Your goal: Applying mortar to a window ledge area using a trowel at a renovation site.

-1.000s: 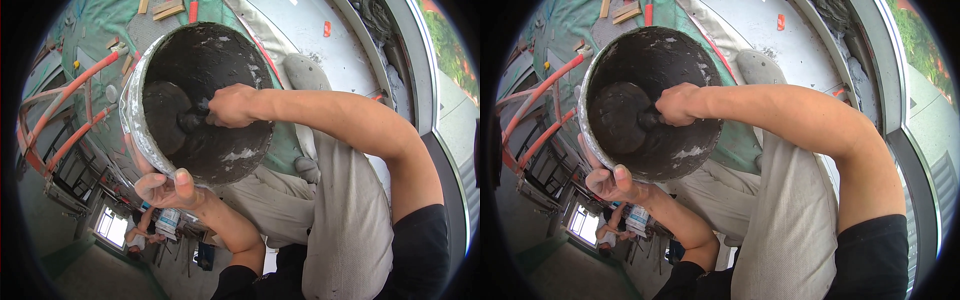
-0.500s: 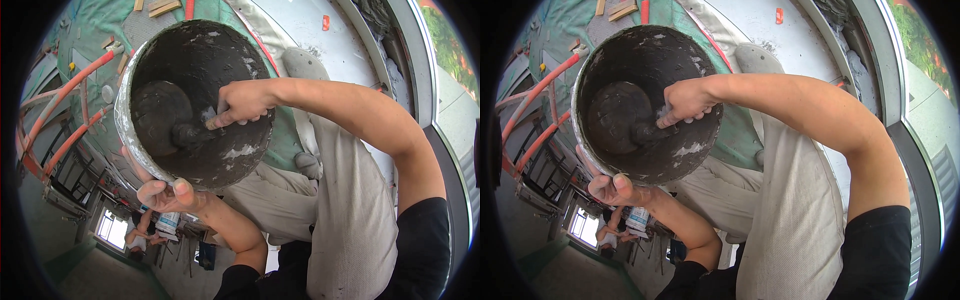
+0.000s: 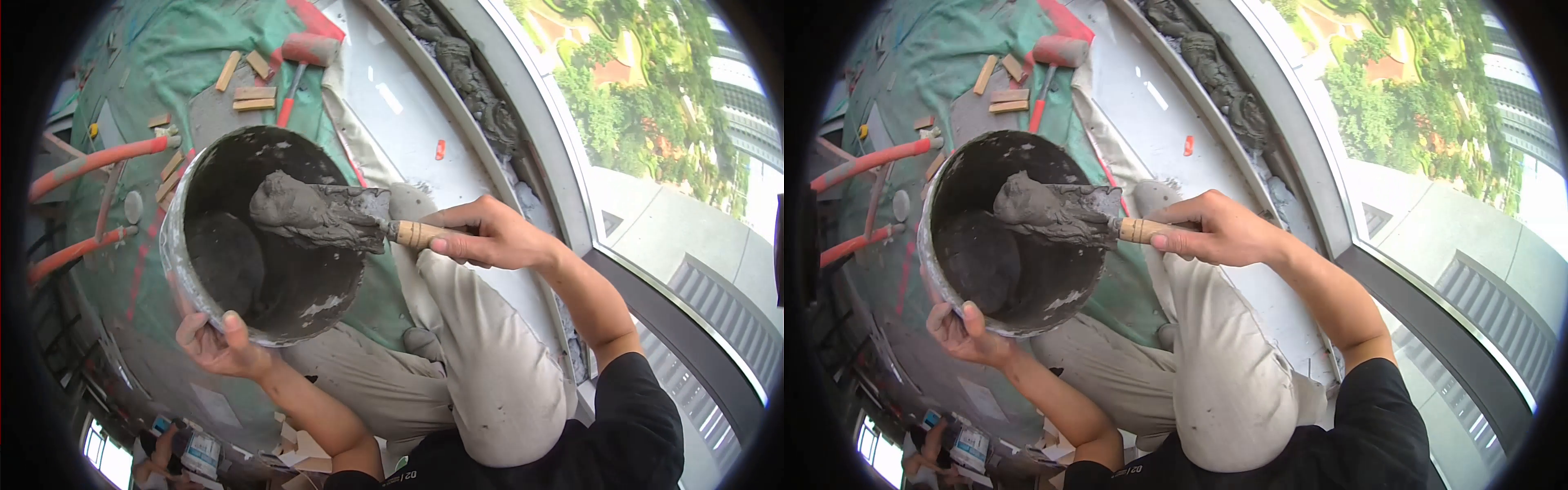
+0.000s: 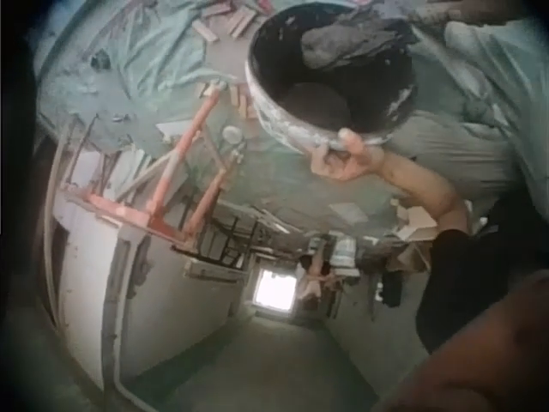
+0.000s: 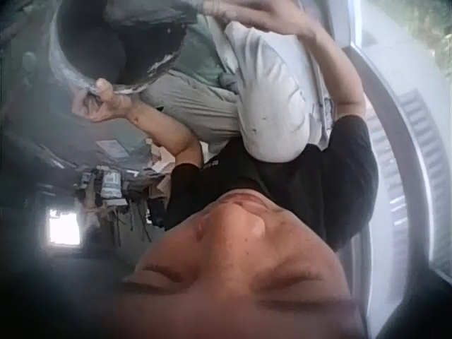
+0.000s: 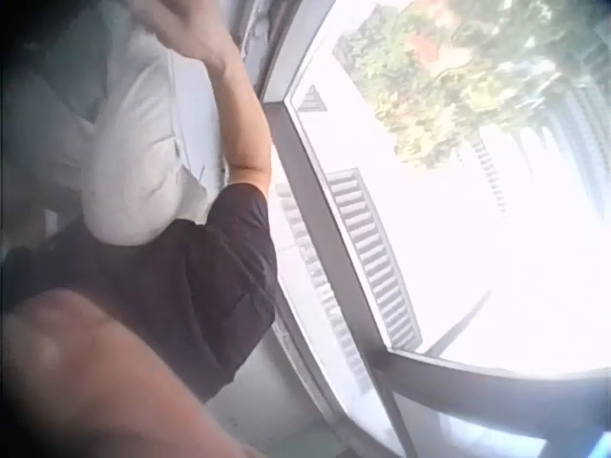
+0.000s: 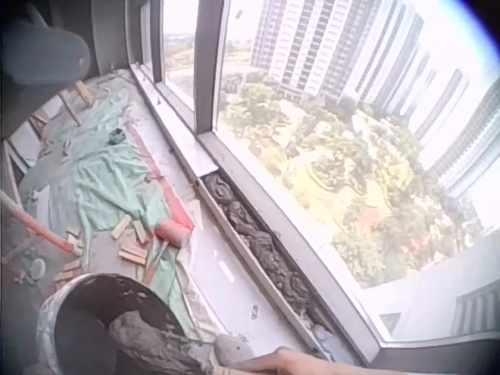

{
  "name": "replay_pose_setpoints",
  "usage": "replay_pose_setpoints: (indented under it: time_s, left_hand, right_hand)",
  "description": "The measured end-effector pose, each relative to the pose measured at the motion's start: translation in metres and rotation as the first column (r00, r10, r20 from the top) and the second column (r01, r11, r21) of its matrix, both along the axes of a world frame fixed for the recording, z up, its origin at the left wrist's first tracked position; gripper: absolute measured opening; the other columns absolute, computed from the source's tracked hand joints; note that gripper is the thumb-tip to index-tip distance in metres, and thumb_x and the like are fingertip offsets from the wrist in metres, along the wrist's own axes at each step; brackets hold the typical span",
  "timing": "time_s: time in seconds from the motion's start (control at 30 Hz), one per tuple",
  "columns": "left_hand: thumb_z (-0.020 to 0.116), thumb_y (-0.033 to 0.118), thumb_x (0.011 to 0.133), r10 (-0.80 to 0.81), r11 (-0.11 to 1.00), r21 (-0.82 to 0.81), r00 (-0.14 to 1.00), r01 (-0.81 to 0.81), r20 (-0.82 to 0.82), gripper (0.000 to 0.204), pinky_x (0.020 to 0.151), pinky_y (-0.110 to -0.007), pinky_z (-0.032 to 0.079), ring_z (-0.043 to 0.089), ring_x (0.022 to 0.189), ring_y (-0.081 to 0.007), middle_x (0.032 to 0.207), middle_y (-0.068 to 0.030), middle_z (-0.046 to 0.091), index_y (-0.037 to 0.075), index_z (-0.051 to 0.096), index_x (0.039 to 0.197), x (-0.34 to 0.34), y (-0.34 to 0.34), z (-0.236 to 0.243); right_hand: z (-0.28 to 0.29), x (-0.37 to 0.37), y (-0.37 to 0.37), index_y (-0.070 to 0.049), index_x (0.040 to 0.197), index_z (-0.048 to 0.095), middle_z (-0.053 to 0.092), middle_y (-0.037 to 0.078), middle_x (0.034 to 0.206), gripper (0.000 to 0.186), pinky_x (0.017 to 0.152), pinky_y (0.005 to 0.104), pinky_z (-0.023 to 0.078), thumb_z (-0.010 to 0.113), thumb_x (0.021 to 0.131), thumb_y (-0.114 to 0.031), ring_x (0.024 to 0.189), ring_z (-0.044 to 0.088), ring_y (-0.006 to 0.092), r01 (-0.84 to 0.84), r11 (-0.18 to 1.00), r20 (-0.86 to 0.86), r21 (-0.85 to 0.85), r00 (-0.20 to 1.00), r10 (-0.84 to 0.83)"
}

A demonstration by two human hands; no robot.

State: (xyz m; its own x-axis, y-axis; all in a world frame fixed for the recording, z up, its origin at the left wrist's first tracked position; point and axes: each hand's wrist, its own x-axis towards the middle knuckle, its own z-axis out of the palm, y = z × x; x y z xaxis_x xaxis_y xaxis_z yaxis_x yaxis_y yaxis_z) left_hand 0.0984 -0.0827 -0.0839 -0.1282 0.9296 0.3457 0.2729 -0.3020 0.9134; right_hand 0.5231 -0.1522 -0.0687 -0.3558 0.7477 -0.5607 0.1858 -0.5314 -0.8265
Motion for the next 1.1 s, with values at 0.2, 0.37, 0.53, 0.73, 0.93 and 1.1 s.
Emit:
replay_pose_setpoints:
  time_s: [0.2, 0.37, 0.53, 0.73, 0.93, 1.1]
  left_hand:
    - [0.079, 0.015, 0.103, 0.143, 0.989, -0.03, 0.989, -0.144, -0.027, 0.041, 0.114, -0.046, 0.06, 0.071, 0.131, -0.0343, 0.145, -0.0266, 0.071, -0.007, 0.062, 0.133, -0.011, 0.004, 0.008]
    - [0.081, 0.023, 0.102, 0.195, 0.969, -0.156, 0.981, -0.19, 0.016, 0.056, 0.124, -0.049, 0.053, 0.066, 0.142, -0.0376, 0.156, -0.0319, 0.067, -0.01, 0.061, 0.143, -0.016, 0.011, 0.015]
    - [0.081, 0.023, 0.102, 0.192, 0.971, -0.152, 0.981, -0.185, 0.029, 0.059, 0.122, -0.048, 0.054, 0.068, 0.139, -0.0358, 0.154, -0.0286, 0.069, -0.011, 0.061, 0.146, -0.01, 0.025, 0.027]
    - [0.078, 0.022, 0.104, 0.118, 0.986, -0.114, 0.992, -0.123, -0.053, 0.06, 0.124, -0.048, 0.052, 0.065, 0.146, -0.0359, 0.158, -0.0292, 0.067, -0.015, 0.06, 0.148, -0.016, 0.03, 0.024]
    - [0.075, 0.023, 0.105, 0.091, 0.989, -0.11, 0.995, -0.096, -0.051, 0.064, 0.125, -0.049, 0.05, 0.064, 0.147, -0.0358, 0.161, -0.0265, 0.062, -0.017, 0.057, 0.152, -0.036, 0.032, 0.031]
    - [0.075, 0.024, 0.104, 0.059, 0.991, -0.126, 0.996, -0.051, 0.065, 0.07, 0.124, -0.048, 0.051, 0.064, 0.146, -0.0352, 0.161, -0.0256, 0.061, -0.018, 0.054, 0.155, -0.046, 0.034, 0.034]
  right_hand:
    - [0.069, 0.047, -0.134, -0.002, 0.154, 0.074, 0.064, -0.001, 0.082, 0.052, 0.061, 0.0289, 0.048, 0.076, 0.116, -0.038, 0.069, 0.057, 0.0065, 0.458, 0.888, 0.233, -0.05, 0.87, -0.435]
    - [0.085, 0.061, -0.212, 0.0, 0.151, 0.075, 0.074, 0.006, 0.09, 0.048, 0.07, 0.0322, 0.055, 0.081, 0.111, -0.026, 0.074, 0.065, 0.0129, 0.587, 0.798, 0.596, 0.139, 0.594, -0.54]
    - [0.044, 0.062, -0.265, -0.001, 0.147, 0.075, 0.081, 0.021, 0.109, 0.048, 0.084, 0.0424, 0.062, 0.084, 0.102, -0.016, 0.092, 0.079, 0.0322, 0.318, 0.808, 0.726, 0.496, 0.357, -0.587]
    - [-0.1, 0.059, -0.272, -0.006, 0.152, 0.068, 0.079, 0.023, 0.121, 0.057, 0.092, 0.052, 0.063, 0.084, 0.098, -0.013, 0.105, 0.079, 0.0475, 0.271, 0.88, 0.852, 0.39, 0.257, -0.457]
    - [-0.107, 0.037, -0.292, -0.007, 0.154, 0.067, 0.078, 0.022, 0.121, 0.059, 0.089, 0.0543, 0.064, 0.084, 0.098, -0.014, 0.103, 0.078, 0.0477, 0.278, 0.85, 0.837, 0.447, 0.207, -0.507]
    - [-0.082, 0.05, -0.287, -0.006, 0.153, 0.066, 0.078, 0.021, 0.124, 0.056, 0.092, 0.0545, 0.063, 0.082, 0.1, -0.017, 0.104, 0.078, 0.0479, 0.251, 0.838, 0.813, 0.485, 0.225, -0.538]
